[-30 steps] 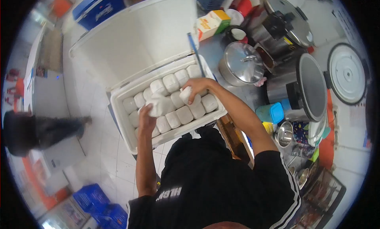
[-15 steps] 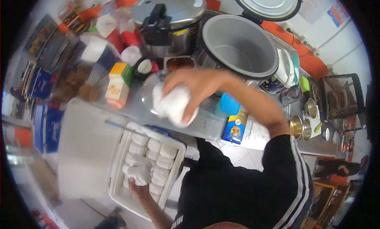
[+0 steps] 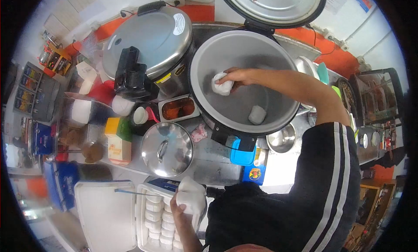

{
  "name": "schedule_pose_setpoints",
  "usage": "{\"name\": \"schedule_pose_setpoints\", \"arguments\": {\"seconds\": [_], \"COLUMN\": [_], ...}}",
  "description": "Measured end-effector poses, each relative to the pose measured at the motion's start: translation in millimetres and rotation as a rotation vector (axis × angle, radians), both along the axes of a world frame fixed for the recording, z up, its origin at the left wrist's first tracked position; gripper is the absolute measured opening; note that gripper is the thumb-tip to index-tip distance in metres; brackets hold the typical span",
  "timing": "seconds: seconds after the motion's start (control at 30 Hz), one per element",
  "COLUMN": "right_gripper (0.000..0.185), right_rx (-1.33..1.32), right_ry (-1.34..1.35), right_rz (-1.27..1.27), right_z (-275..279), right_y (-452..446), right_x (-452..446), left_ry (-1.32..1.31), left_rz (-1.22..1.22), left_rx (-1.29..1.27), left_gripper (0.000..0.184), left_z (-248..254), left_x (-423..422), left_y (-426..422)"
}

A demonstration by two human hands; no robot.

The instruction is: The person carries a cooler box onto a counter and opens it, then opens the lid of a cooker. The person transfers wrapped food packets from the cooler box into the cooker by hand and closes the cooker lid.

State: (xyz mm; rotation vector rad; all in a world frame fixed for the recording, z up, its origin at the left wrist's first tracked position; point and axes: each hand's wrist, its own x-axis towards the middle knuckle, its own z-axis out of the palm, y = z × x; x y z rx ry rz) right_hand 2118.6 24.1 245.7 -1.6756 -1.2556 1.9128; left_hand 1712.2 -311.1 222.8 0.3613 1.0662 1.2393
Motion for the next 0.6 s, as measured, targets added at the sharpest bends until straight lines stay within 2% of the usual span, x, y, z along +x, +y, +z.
{"name": "schedule_pose_setpoints", "arguments": {"seconds": [0.13,0.2,0.23,0.3,0.33,0.4,0.43,0.47,0.53,0.57,0.6], "right_gripper": [0.074,0.068,0.068,0.064,0.064,0.058,0.05,0.05,0.025,0.022,0.022], "right_rx": [0.03,0.081,0.078,-0.112,-0.111,-0.148,-0.131,-0.133,-0.074,-0.01,-0.019], "right_ry": [-0.075,-0.347,-0.343,-0.477,-0.476,-0.304,-0.135,-0.138,-0.146,-0.259,-0.261], "right_rz": [0.011,0.105,0.104,0.391,0.386,0.153,-0.098,-0.098,-0.142,-0.175,-0.178], "right_z": [-14.1,-3.4,-6.1,-4.8,-5.5,-10.0,-23.7,-33.9,-41.5,-45.0,-51.0], "right_y": [3.5,6.5,9.2,9.4,2.8,-22.3,-30.7,-31.0,-32.8,-32.1,-29.9], "right_x": [-0.8,3.8,8.0,16.1,13.8,2.0,-4.5,-7.7,-18.2,-23.0,-22.5], "left_ry": [0.045,0.025,0.029,0.014,0.015,0.097,0.096,0.094,0.091,0.08,0.069], "left_rz": [0.011,-0.137,-0.138,-0.295,-0.299,-0.228,-0.23,-0.239,-0.251,-0.248,-0.248], "left_rx": [-0.015,-0.062,-0.065,-0.026,-0.024,0.002,0.0,0.034,0.063,0.071,0.075], "left_gripper": [0.066,0.067,0.067,0.063,0.063,0.06,0.06,0.064,0.069,0.069,0.07], "left_z": [-3.9,-3.9,-2.7,1.4,2.5,2.8,3.1,3.0,2.6,1.5,1.6], "left_x": [11.3,8.4,7.6,8.3,10.8,17.7,17.3,17.6,16.7,16.7,16.3], "left_y": [-0.6,0.2,3.2,11.2,13.1,14.9,15.3,15.1,13.3,11.9,9.4]}}
